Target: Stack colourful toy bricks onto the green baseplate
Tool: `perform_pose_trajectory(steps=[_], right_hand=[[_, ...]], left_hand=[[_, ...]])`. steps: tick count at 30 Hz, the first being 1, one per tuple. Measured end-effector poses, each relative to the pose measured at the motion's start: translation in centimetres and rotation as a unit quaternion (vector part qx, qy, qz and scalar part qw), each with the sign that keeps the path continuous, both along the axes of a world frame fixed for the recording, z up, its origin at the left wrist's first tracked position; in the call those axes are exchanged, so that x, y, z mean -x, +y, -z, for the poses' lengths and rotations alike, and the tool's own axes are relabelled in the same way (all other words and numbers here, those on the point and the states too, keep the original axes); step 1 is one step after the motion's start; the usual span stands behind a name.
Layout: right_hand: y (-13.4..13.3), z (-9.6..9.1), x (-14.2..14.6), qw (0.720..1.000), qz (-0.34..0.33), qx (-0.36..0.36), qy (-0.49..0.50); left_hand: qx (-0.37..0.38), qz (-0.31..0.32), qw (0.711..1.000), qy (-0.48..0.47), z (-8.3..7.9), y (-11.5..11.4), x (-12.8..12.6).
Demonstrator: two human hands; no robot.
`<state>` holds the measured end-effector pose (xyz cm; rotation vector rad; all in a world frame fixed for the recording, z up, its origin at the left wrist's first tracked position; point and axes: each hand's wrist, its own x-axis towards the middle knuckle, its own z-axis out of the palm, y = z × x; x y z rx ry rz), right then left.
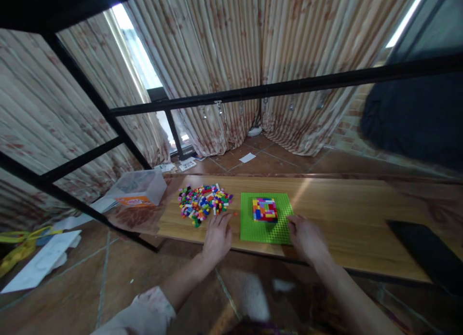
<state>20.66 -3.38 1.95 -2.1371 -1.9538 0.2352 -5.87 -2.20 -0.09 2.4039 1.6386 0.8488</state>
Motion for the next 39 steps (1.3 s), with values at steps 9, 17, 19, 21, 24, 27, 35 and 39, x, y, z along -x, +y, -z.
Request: perform_pose_trajectory(steps=[9, 17, 19, 21, 24, 27, 35, 39], right_hand=[[-0.1, 0.8, 0.6, 0.997, -0.072, 0.004, -0.017], [0.2, 1.0, 0.8, 0.995, -0.085, 0.035, -0.036], [0.2, 1.1, 0.9, 0.995, -0.087, 0.040, -0.033], [0.3, 1.2, 1.0, 0.995, -0.088, 0.044, -0.030], [0.4, 1.0, 1.2, 0.994, -0.096, 0.048, -0.029], [0.4, 0.8, 1.3, 0.993, -0.099, 0.053, -0.028], [0.3, 0.3, 1.8, 0.993, -0.104, 0.048, -0.019], [0.3, 0.1, 2.0, 0.994, -0.103, 0.046, -0.008]], left_hand=[[0.052, -0.130, 0.990, -0.030, 1.0, 1.5, 3.5], [0.083, -0.186, 0.978, 0.041, 0.5, 3.1, 3.5], [0.094, -0.193, 0.975, 0.062, 0.4, 3.6, 3.1], [0.105, -0.199, 0.972, 0.069, 0.3, 4.1, 2.7], [0.120, -0.200, 0.971, 0.058, 0.1, 5.0, 2.5], [0.121, -0.195, 0.973, 0.027, 0.0, 5.5, 2.6], [0.103, -0.185, 0.977, -0.034, 0.3, 5.9, 3.3], [0.084, -0.170, 0.979, -0.081, 0.5, 6.3, 3.0]])
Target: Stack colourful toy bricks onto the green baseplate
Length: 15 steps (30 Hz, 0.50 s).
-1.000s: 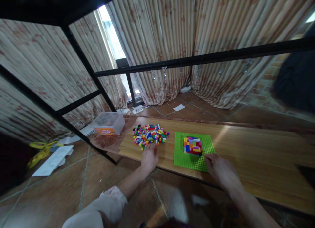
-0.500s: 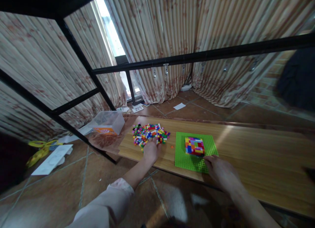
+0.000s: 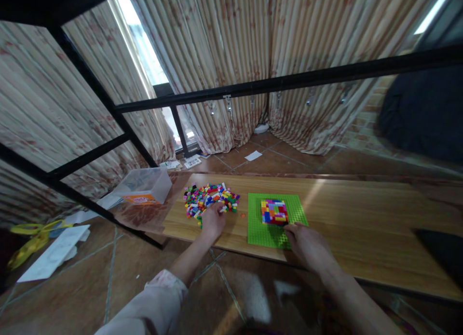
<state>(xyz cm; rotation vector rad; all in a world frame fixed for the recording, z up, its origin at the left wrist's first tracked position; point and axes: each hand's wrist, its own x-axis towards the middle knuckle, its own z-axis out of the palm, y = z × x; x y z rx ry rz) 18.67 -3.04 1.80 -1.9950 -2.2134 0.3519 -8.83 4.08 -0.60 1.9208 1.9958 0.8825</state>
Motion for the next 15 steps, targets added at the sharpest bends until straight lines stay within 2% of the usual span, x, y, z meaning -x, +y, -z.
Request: perform_pose_trajectory(steps=[6, 10, 12, 15], right_hand=[[-0.1, -0.1, -0.1, 1.000, 0.008, -0.004, 0.013], [-0.3, -0.3, 0.0, 0.999, 0.018, -0.010, 0.028], [-0.3, -0.4, 0.4, 0.998, 0.024, -0.016, 0.060], [-0.5, -0.7, 1.5, 0.985, 0.021, -0.043, 0.164]], left_hand=[[-0.013, 0.010, 0.999, -0.033, -0.1, 0.7, -0.3], [-0.028, 0.020, 0.998, -0.048, -1.1, 0.5, -0.9], [-0.039, 0.059, 0.995, -0.065, -1.7, -0.3, -1.8], [-0.029, 0.158, 0.982, -0.096, -2.4, -2.4, -4.1]])
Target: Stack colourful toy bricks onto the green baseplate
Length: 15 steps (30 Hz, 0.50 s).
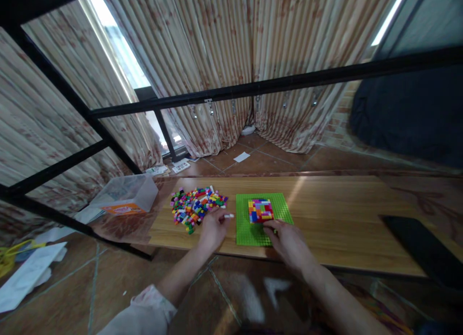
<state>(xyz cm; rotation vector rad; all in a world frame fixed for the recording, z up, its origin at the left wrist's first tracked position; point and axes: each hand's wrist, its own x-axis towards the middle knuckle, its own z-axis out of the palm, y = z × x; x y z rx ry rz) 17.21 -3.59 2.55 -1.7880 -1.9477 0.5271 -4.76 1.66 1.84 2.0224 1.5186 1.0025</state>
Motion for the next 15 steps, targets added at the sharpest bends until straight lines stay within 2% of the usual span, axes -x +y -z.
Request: perform_pose_trajectory(steps=[2, 6, 10, 15], right_hand=[[-0.2, -0.3, 0.7, 0.997, -0.003, -0.013, 0.080], [-0.8, -0.7, 1.5, 0.983, -0.010, 0.010, 0.186], [-1.1, -0.8, 1.1, 0.973, -0.007, 0.033, 0.230], [-1.2, -0.8, 0.8, 0.969, -0.003, 0.042, 0.243]], left_hand=[[0.027, 0.070, 0.997, -0.010, 0.0, -1.6, -1.8], [0.069, 0.092, 0.993, -0.041, 0.5, -3.4, -4.5], [0.121, 0.098, 0.983, -0.097, 0.7, -3.4, -5.3], [0.146, 0.120, 0.971, -0.145, 0.6, -3.3, -5.4]])
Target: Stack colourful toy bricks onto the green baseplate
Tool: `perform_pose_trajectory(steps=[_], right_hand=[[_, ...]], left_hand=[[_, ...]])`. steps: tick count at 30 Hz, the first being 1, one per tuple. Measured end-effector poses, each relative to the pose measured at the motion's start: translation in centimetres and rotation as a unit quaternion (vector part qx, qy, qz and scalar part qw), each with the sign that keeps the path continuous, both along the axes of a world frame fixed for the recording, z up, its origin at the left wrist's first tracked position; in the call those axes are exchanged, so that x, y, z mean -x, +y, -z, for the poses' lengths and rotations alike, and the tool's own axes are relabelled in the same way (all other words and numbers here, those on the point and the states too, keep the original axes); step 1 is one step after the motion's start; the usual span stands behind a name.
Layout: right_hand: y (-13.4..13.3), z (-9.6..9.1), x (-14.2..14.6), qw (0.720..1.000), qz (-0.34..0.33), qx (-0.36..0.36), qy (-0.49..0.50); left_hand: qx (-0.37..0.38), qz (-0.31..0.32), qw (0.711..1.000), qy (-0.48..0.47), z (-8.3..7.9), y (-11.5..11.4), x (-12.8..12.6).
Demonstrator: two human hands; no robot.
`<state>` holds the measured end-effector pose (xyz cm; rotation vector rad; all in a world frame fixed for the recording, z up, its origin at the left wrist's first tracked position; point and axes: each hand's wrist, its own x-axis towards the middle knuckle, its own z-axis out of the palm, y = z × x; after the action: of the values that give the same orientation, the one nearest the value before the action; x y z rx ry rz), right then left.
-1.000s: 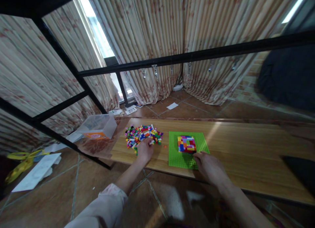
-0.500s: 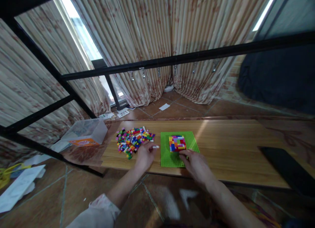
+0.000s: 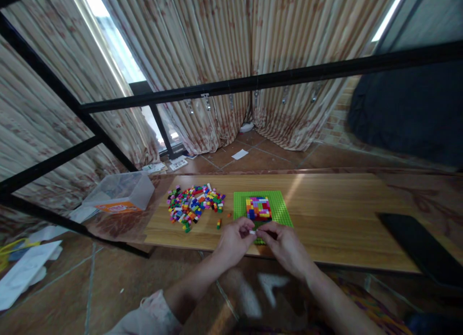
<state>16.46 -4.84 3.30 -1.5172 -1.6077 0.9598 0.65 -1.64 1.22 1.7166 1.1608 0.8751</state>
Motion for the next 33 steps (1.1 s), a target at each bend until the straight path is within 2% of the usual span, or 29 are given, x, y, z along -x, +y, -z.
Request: perform_pose_trajectory(steps=[4, 7, 10, 12, 17, 23, 29, 33], right_hand=[[0.7, 0.7, -0.5, 0.996, 0.036, 0.038, 0.066], [1.6, 1.7, -1.6, 0.986, 0.112, 0.063, 0.104], [2.5, 2.6, -3.0, 0.972, 0.214, 0.063, 0.072], [3.0, 3.0, -3.6, 0.968, 0.247, 0.052, 0.017], [3.7, 3.0, -3.2, 0.966, 0.227, 0.064, -0.104], [3.9, 2.4, -2.5, 0.960, 0.205, 0.066, -0.181], [3.9, 3.2, -2.3, 0.962, 0.228, 0.052, -0.141], [4.0, 3.8, -2.4, 0.963, 0.247, 0.044, -0.094]], left_hand=[[0.005, 0.022, 1.000, -0.003, -0.1, 0.3, 0.0], [-0.004, 0.027, 1.000, 0.000, 0.1, 0.8, 0.5], [-0.017, 0.007, 1.000, 0.004, 0.9, 1.1, 1.4], [-0.022, -0.012, 1.000, 0.014, 1.7, 1.1, 2.0], [-0.027, -0.015, 0.998, 0.050, 3.0, 0.6, 2.9], [-0.043, -0.011, 0.997, 0.069, 3.1, 1.5, 4.2], [-0.061, -0.045, 0.997, 0.026, 3.7, 3.2, 6.2], [-0.069, -0.057, 0.996, 0.006, 4.1, 3.6, 6.5]])
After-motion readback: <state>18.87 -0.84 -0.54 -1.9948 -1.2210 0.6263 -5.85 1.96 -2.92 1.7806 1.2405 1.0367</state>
